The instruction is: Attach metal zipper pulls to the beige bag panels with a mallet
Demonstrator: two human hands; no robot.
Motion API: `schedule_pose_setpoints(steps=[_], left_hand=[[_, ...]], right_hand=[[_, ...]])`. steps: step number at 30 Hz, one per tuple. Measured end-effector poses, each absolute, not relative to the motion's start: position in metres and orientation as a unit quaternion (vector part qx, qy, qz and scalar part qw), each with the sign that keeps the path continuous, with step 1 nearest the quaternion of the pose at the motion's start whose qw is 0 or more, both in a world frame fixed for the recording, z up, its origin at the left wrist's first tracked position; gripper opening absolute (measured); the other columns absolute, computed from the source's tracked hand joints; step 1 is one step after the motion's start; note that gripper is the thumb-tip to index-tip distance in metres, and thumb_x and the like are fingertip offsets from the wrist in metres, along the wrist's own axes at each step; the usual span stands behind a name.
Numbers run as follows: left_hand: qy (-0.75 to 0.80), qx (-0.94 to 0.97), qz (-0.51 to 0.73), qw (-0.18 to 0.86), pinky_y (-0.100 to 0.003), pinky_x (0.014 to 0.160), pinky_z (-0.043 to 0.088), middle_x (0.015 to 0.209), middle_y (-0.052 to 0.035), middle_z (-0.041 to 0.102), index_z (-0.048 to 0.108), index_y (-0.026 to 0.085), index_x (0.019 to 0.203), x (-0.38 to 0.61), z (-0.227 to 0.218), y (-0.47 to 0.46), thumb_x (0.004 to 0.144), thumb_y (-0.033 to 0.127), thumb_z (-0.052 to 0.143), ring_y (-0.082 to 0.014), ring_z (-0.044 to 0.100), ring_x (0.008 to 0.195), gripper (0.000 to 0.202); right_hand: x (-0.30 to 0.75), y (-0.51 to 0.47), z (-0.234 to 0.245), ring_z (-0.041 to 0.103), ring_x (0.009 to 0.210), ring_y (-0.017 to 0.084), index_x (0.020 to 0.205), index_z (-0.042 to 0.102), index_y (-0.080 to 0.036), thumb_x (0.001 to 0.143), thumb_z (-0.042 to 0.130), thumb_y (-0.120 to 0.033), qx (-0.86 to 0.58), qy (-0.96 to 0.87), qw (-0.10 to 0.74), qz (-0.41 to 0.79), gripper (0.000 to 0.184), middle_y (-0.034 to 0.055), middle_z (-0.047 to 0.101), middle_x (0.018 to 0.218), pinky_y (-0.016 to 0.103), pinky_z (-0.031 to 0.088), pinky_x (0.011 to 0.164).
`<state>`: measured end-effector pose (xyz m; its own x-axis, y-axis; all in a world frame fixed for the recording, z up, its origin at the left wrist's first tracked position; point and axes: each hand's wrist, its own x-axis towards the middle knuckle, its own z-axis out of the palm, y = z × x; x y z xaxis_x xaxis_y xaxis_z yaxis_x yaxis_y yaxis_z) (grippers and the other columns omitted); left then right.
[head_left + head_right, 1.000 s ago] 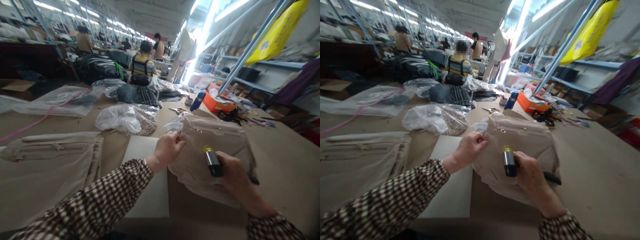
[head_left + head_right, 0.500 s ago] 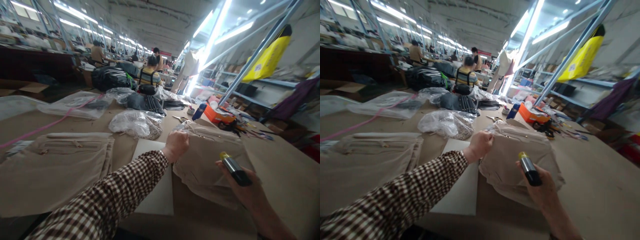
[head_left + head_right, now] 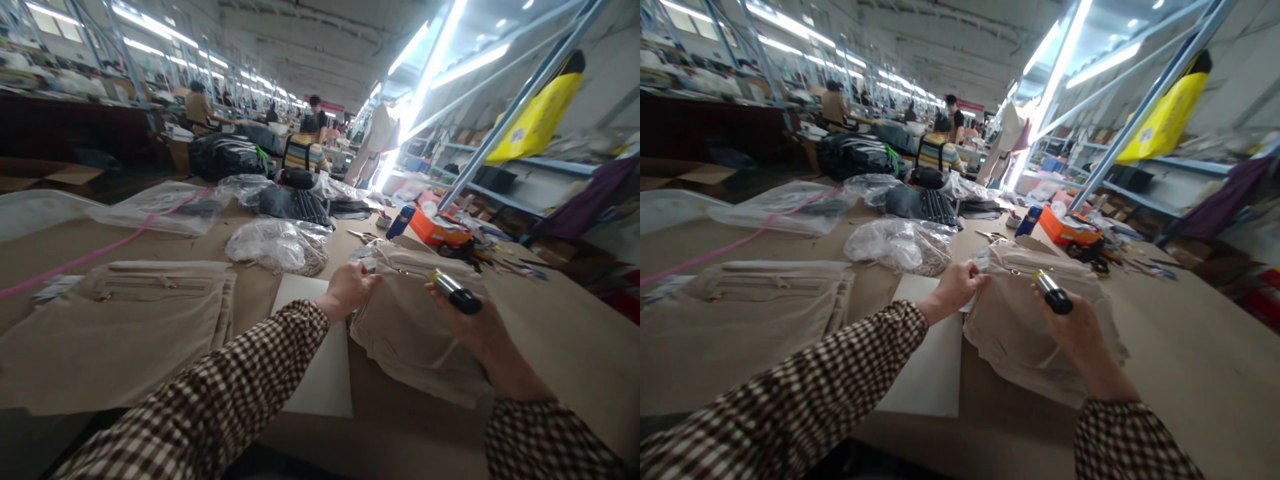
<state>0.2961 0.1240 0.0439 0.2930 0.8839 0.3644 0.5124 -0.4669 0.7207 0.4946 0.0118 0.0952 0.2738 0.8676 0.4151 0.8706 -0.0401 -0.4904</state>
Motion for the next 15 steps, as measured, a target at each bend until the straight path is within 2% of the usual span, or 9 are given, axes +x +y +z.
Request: schedule_pose_setpoints(steps=[2, 4, 9, 12, 15], left_hand=[[0.479, 0.721, 0.444, 0.231, -0.029, 0.080, 0.046, 0.102, -0.0128, 0.065, 0.063, 0.011, 0.107, 0.307, 0.042, 0.136, 0.083, 0.037, 0.059, -0.0203, 0.061, 0.088, 0.036], [0.468, 0.717, 0.454, 0.247, -0.028, 0.084, 0.045, 0.109, -0.0137, 0.063, 0.062, 0.011, 0.111, 0.314, 0.047, 0.147, 0.083, 0.034, 0.059, -0.0194, 0.061, 0.092, 0.036], [0.419, 0.762, 0.341, 0.357, -0.026, 0.068, 0.044, 0.076, -0.0069, 0.066, 0.070, 0.012, 0.081, 0.321, 0.067, 0.164, 0.077, 0.029, 0.062, -0.0169, 0.059, 0.072, 0.019], [0.426, 0.768, 0.350, 0.326, -0.026, 0.063, 0.042, 0.068, -0.0041, 0.062, 0.068, 0.012, 0.074, 0.322, 0.080, 0.165, 0.072, 0.022, 0.063, -0.0150, 0.055, 0.066, 0.011], [0.402, 0.796, 0.376, 0.251, -0.027, 0.064, 0.042, 0.061, -0.0014, 0.056, 0.064, 0.014, 0.066, 0.322, 0.103, 0.157, 0.071, 0.016, 0.060, -0.0137, 0.050, 0.062, 0.007]], right_hand=[[0.499, 0.011, 0.091, 0.065, 0.065, 0.025, 0.085, 0.074, -0.013, 0.070, 0.059, -0.055, -0.732, -0.593, 0.336, 0.012, 0.047, 0.0130, 0.071, 0.075, 0.033, 0.047, 0.058], [0.506, 0.006, 0.085, 0.065, 0.064, 0.024, 0.087, 0.074, -0.014, 0.071, 0.059, -0.057, -0.738, -0.581, 0.342, 0.024, 0.049, 0.0106, 0.070, 0.071, 0.032, 0.047, 0.057], [0.526, -0.011, 0.072, 0.065, 0.066, 0.021, 0.092, 0.074, -0.016, 0.072, 0.062, -0.055, -0.742, -0.558, 0.366, 0.067, 0.045, 0.0074, 0.070, 0.071, 0.028, 0.049, 0.056], [0.532, -0.017, 0.064, 0.065, 0.068, 0.021, 0.097, 0.074, -0.018, 0.072, 0.062, -0.055, -0.749, -0.541, 0.377, 0.069, 0.046, 0.0068, 0.070, 0.076, 0.028, 0.050, 0.059], [0.535, -0.023, 0.057, 0.064, 0.065, 0.020, 0.097, 0.074, -0.019, 0.074, 0.060, -0.057, -0.754, -0.526, 0.392, 0.036, 0.046, 0.0065, 0.070, 0.077, 0.028, 0.049, 0.054]])
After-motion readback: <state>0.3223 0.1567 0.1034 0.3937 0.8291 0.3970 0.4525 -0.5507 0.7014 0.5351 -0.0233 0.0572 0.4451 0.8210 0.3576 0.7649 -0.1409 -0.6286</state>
